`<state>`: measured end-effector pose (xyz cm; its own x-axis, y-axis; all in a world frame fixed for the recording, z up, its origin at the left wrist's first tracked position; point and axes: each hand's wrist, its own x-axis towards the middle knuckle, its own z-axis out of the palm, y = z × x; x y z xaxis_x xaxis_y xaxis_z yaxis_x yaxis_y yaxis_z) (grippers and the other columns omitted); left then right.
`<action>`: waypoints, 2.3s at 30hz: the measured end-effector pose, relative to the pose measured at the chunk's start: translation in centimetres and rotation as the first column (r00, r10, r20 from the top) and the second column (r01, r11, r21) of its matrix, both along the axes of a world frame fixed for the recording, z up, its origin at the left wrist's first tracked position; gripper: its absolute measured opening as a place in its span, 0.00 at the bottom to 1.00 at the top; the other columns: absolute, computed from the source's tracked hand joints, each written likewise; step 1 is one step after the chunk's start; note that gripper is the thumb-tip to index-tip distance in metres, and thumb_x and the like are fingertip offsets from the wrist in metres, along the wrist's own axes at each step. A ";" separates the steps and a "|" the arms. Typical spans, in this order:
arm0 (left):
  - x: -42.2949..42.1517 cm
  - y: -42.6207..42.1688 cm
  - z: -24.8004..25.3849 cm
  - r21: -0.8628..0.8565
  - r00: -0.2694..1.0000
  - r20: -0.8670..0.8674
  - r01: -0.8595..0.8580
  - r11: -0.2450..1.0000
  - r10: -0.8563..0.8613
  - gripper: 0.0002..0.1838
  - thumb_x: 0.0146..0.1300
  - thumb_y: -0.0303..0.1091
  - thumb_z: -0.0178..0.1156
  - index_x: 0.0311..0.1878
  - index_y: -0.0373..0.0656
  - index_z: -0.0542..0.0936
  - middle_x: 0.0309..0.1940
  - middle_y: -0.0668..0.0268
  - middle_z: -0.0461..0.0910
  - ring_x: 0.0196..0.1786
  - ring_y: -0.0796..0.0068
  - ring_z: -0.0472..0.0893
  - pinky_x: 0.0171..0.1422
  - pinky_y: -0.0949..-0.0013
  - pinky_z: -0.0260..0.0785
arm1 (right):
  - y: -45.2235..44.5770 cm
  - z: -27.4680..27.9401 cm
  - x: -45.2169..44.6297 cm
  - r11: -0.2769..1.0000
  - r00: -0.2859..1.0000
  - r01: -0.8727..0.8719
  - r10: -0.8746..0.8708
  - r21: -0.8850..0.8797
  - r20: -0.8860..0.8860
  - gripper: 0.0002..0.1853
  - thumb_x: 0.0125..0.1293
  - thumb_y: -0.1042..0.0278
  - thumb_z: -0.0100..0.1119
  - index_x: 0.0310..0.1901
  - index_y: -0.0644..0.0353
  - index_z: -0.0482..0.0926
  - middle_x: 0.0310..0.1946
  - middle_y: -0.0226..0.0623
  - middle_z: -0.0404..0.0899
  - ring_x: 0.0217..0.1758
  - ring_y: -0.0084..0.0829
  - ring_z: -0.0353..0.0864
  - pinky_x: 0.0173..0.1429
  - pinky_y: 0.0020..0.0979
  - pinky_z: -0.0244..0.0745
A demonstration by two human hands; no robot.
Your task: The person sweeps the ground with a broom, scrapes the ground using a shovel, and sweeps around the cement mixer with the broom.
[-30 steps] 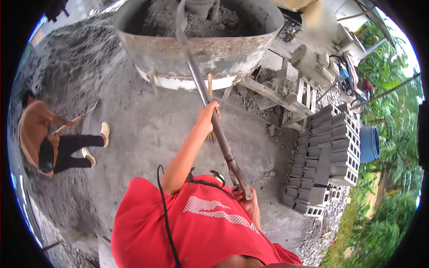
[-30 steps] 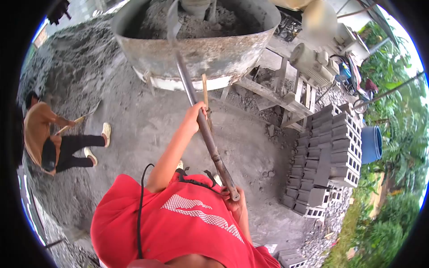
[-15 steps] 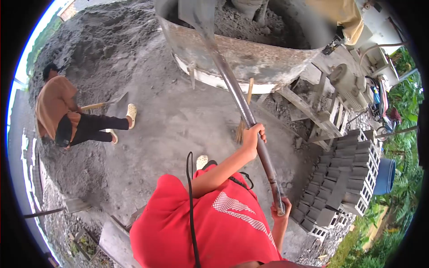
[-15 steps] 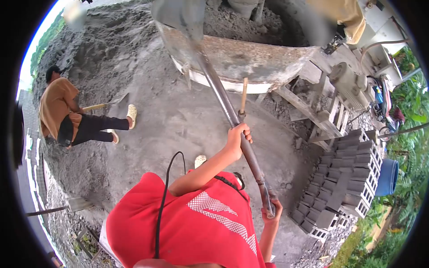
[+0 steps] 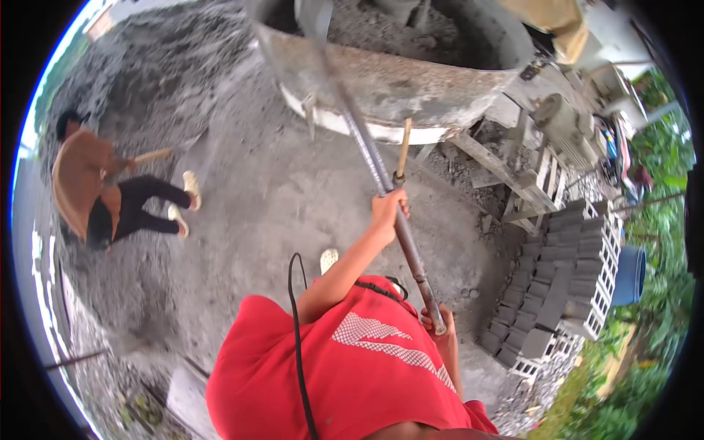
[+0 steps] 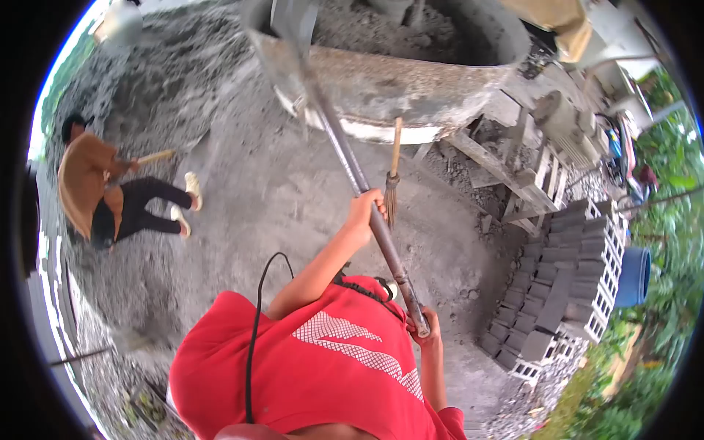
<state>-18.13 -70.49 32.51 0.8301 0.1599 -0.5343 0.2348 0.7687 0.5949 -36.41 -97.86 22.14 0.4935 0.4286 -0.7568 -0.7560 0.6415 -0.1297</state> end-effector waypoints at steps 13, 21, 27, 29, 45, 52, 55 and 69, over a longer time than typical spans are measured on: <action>-0.9 6.6 -0.9 -0.510 0.908 0.409 0.305 0.804 -0.085 0.12 0.48 0.29 0.51 0.19 0.52 0.58 0.14 0.80 0.54 0.18 0.85 0.57 0.28 0.77 0.53 | 5.6 4.1 -1.2 0.690 0.816 0.440 -0.041 -0.574 0.576 0.24 0.51 0.74 0.50 0.52 0.59 0.59 0.25 0.39 0.70 0.15 0.28 0.69 0.17 0.25 0.66; -0.9 5.5 0.0 -0.562 0.745 0.667 0.519 0.644 -0.019 0.08 0.49 0.30 0.52 0.21 0.50 0.63 0.13 0.81 0.60 0.17 0.88 0.62 0.27 0.78 0.57 | 4.8 7.0 -2.4 0.431 0.705 0.619 0.064 -0.656 0.707 0.27 0.50 0.73 0.53 0.53 0.57 0.58 0.28 0.37 0.71 0.25 0.24 0.70 0.27 0.24 0.67; 1.5 2.2 -0.7 -0.507 0.573 0.820 0.712 0.486 0.016 0.06 0.47 0.33 0.57 0.28 0.49 0.70 0.11 0.78 0.59 0.17 0.85 0.64 0.29 0.75 0.60 | 6.1 7.1 -1.7 0.446 0.791 0.612 -0.331 -0.654 0.514 0.13 0.50 0.69 0.50 0.38 0.62 0.67 0.18 0.38 0.70 0.14 0.29 0.68 0.20 0.28 0.66; 1.9 0.8 -1.5 -0.575 0.691 0.722 0.619 0.536 -0.023 0.07 0.47 0.34 0.58 0.29 0.49 0.70 0.11 0.79 0.60 0.17 0.85 0.64 0.29 0.76 0.60 | 5.5 6.8 -0.5 0.465 0.851 0.519 -0.359 -0.717 0.383 0.06 0.49 0.68 0.51 0.26 0.60 0.67 0.13 0.35 0.67 0.14 0.29 0.68 0.19 0.29 0.65; 0.1 2.2 -9.1 -0.845 0.935 0.309 0.184 0.502 0.177 0.11 0.49 0.40 0.58 0.24 0.47 0.68 0.14 0.77 0.61 0.19 0.85 0.63 0.28 0.80 0.59 | 4.6 7.1 0.5 0.062 0.714 0.665 0.242 -0.745 0.657 0.03 0.46 0.79 0.54 0.24 0.65 0.72 0.20 0.30 0.73 0.21 0.22 0.70 0.25 0.25 0.66; -5.8 5.7 -16.6 -0.791 0.933 0.131 -0.105 0.603 0.334 0.18 0.49 0.49 0.57 0.19 0.49 0.63 0.14 0.74 0.62 0.19 0.78 0.65 0.23 0.75 0.58 | 15.5 20.0 3.4 0.077 0.154 0.775 0.940 -0.627 0.306 0.11 0.31 0.74 0.61 0.22 0.59 0.74 0.18 0.42 0.72 0.20 0.44 0.72 0.24 0.34 0.65; -7.0 5.3 -22.0 -0.812 0.920 -0.047 -0.262 0.522 0.389 0.19 0.46 0.53 0.55 0.17 0.49 0.66 0.14 0.69 0.66 0.20 0.73 0.68 0.26 0.69 0.65 | 18.0 20.1 5.9 0.197 -0.087 0.775 0.974 -0.601 0.208 0.10 0.31 0.66 0.64 0.21 0.53 0.76 0.16 0.34 0.72 0.20 0.40 0.74 0.22 0.36 0.67; -4.8 3.7 -27.3 -0.609 0.968 -0.252 -0.172 0.775 0.017 0.09 0.47 0.39 0.50 0.21 0.46 0.68 0.17 0.65 0.70 0.23 0.65 0.71 0.33 0.58 0.67 | 19.7 12.0 10.2 0.114 0.060 0.703 0.974 -0.702 0.218 0.12 0.37 0.65 0.61 0.29 0.52 0.79 0.23 0.34 0.77 0.27 0.37 0.77 0.29 0.36 0.72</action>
<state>-22.94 -66.78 5.17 0.6770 -0.2000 -0.7083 0.2051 0.9755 -0.0794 -26.25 -78.19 34.17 0.8669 0.3820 0.3203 0.4981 -0.6888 -0.5268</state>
